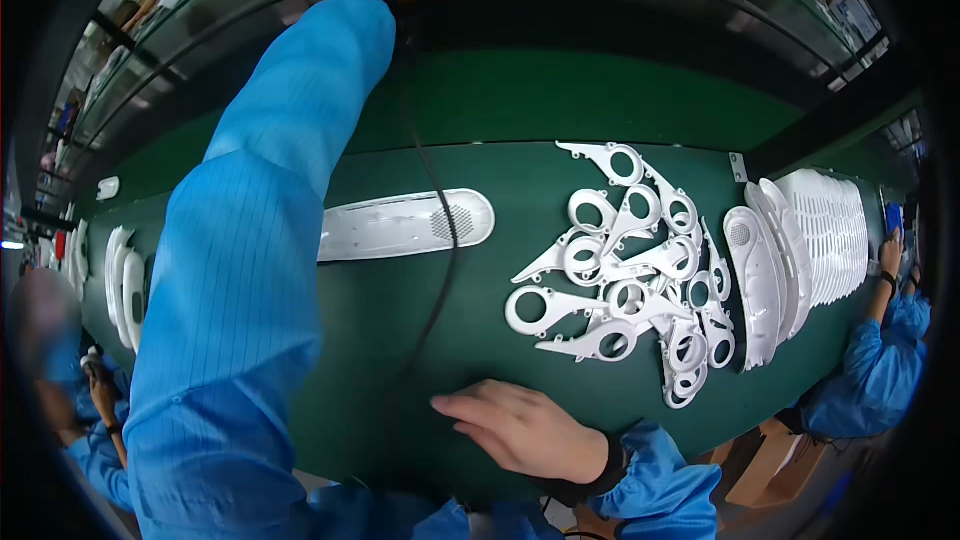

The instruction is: Assembling white plastic housing parts at a factory workbench.

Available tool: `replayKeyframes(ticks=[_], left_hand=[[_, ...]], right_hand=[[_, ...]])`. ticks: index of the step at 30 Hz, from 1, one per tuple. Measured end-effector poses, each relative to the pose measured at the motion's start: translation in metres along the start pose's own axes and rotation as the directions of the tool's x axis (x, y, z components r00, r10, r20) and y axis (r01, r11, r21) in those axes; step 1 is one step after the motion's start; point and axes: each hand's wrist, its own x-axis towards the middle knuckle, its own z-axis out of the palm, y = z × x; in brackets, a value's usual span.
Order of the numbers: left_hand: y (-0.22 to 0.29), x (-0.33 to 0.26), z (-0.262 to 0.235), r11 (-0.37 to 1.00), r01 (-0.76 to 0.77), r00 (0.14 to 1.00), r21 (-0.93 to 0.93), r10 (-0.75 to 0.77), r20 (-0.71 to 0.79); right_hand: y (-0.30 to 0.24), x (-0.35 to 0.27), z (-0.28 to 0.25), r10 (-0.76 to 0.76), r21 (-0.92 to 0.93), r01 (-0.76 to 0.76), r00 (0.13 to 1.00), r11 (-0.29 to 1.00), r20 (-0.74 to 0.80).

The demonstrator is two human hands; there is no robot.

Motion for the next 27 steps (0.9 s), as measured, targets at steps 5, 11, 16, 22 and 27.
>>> replayKeyframes(ticks=[5, 11, 16, 22, 27], left_hand=[[-0.03, -0.006, 0.038, 0.967, 0.224, 0.974, 0.121, -0.219, -0.049], [0.045, -0.051, -0.001, 0.982, 0.183, 0.983, -0.052, -0.184, -0.009], [0.076, -0.014, 0.007, 0.953, 0.24, 0.961, -0.184, -0.26, -0.095], [0.078, 0.012, 0.025, 0.921, 0.37, 0.926, -0.118, -0.377, -0.037], [0.087, -0.001, -0.02, 0.863, 0.349, 0.936, -0.364, -0.34, 0.091]], right_hand=[[0.01, 0.0, 0.007, 0.061, 0.095, -0.062, 0.998, 0.993, 0.019], [0.012, 0.006, 0.004, 0.133, 0.128, -0.135, 0.991, 0.982, 0.024], [0.012, 0.006, 0.003, 0.16, 0.134, -0.166, 0.986, 0.977, 0.052], [0.018, 0.007, 0.003, 0.112, 0.21, -0.129, 0.99, 0.969, 0.092], [0.021, 0.006, 0.003, 0.111, 0.209, -0.122, 0.992, 0.97, 0.066]])
